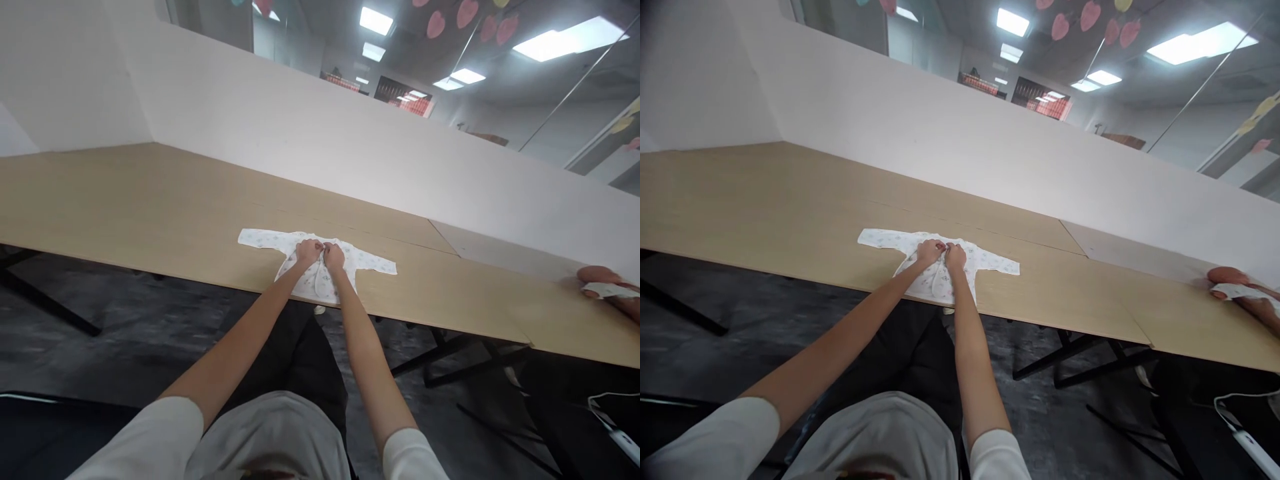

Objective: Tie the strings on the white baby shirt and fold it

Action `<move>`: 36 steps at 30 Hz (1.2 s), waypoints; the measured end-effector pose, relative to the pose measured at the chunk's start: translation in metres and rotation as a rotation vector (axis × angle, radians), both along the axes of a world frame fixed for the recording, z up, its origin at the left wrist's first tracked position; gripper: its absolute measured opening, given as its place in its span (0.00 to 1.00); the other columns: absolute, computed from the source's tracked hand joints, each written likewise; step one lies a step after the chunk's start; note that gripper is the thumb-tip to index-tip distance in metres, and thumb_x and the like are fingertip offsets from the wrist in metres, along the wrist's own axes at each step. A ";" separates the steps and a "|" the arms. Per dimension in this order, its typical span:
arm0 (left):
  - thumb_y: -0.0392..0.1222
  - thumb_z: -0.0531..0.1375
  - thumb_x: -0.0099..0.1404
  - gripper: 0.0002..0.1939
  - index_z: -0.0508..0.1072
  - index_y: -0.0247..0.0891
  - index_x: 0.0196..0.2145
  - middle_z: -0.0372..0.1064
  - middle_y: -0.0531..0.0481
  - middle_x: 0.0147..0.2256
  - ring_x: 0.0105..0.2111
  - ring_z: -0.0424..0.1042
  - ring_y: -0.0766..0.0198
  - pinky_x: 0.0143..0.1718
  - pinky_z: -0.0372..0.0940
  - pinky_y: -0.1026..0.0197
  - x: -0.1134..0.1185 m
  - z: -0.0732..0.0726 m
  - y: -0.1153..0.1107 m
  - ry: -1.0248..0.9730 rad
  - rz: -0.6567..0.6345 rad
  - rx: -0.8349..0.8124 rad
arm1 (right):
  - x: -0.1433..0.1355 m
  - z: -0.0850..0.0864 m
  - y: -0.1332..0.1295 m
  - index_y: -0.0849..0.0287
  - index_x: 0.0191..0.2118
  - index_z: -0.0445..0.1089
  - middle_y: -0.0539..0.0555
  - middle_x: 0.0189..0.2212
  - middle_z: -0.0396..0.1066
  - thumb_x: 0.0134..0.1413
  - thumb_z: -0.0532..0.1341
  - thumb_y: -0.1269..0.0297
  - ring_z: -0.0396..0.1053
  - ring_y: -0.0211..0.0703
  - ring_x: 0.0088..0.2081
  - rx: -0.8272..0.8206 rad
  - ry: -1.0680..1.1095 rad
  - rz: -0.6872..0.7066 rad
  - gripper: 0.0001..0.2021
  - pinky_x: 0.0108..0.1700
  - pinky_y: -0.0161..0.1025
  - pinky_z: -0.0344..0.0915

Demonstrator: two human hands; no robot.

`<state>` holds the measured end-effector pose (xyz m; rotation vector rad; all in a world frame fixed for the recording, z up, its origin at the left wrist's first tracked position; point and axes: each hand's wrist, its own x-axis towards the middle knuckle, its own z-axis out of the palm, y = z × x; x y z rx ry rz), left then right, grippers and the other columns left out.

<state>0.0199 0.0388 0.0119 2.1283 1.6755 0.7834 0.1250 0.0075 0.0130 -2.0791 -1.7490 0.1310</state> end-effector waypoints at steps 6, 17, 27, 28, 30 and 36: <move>0.41 0.58 0.66 0.13 0.81 0.42 0.42 0.79 0.46 0.43 0.48 0.74 0.54 0.52 0.62 0.55 0.001 0.002 -0.002 -0.032 -0.027 -0.001 | 0.002 -0.004 0.001 0.56 0.53 0.73 0.56 0.53 0.73 0.64 0.48 0.71 0.68 0.44 0.55 0.072 0.060 0.041 0.20 0.56 0.36 0.62; 0.37 0.56 0.65 0.13 0.80 0.42 0.42 0.79 0.45 0.44 0.49 0.73 0.53 0.52 0.63 0.54 0.001 0.000 -0.002 0.014 -0.022 0.026 | 0.009 -0.010 0.004 0.59 0.53 0.69 0.54 0.43 0.77 0.59 0.50 0.69 0.73 0.40 0.44 0.121 0.264 0.041 0.19 0.47 0.33 0.65; 0.37 0.56 0.66 0.13 0.79 0.40 0.42 0.78 0.46 0.44 0.49 0.73 0.55 0.52 0.63 0.57 0.001 -0.001 -0.002 0.017 -0.083 0.046 | 0.008 -0.008 0.001 0.60 0.53 0.67 0.56 0.43 0.77 0.59 0.46 0.69 0.74 0.41 0.44 0.145 0.294 -0.001 0.20 0.47 0.33 0.65; 0.36 0.56 0.65 0.12 0.79 0.41 0.42 0.78 0.46 0.44 0.49 0.73 0.55 0.51 0.64 0.58 0.001 -0.001 -0.003 0.016 -0.084 0.047 | 0.008 -0.008 0.000 0.60 0.53 0.67 0.56 0.43 0.77 0.59 0.46 0.70 0.74 0.41 0.43 0.150 0.304 -0.001 0.20 0.47 0.33 0.65; 0.36 0.56 0.65 0.12 0.79 0.41 0.42 0.78 0.46 0.43 0.48 0.74 0.56 0.50 0.64 0.58 0.001 -0.001 -0.002 0.007 -0.088 0.053 | 0.007 -0.008 0.000 0.60 0.53 0.67 0.56 0.43 0.77 0.58 0.46 0.70 0.74 0.41 0.44 0.154 0.319 -0.007 0.21 0.47 0.34 0.65; 0.37 0.57 0.65 0.11 0.79 0.40 0.40 0.79 0.46 0.43 0.46 0.75 0.57 0.48 0.66 0.60 0.000 -0.002 -0.002 -0.040 -0.084 0.053 | 0.008 -0.010 0.001 0.59 0.54 0.66 0.55 0.43 0.78 0.57 0.48 0.70 0.74 0.41 0.44 0.154 0.350 -0.012 0.21 0.48 0.34 0.65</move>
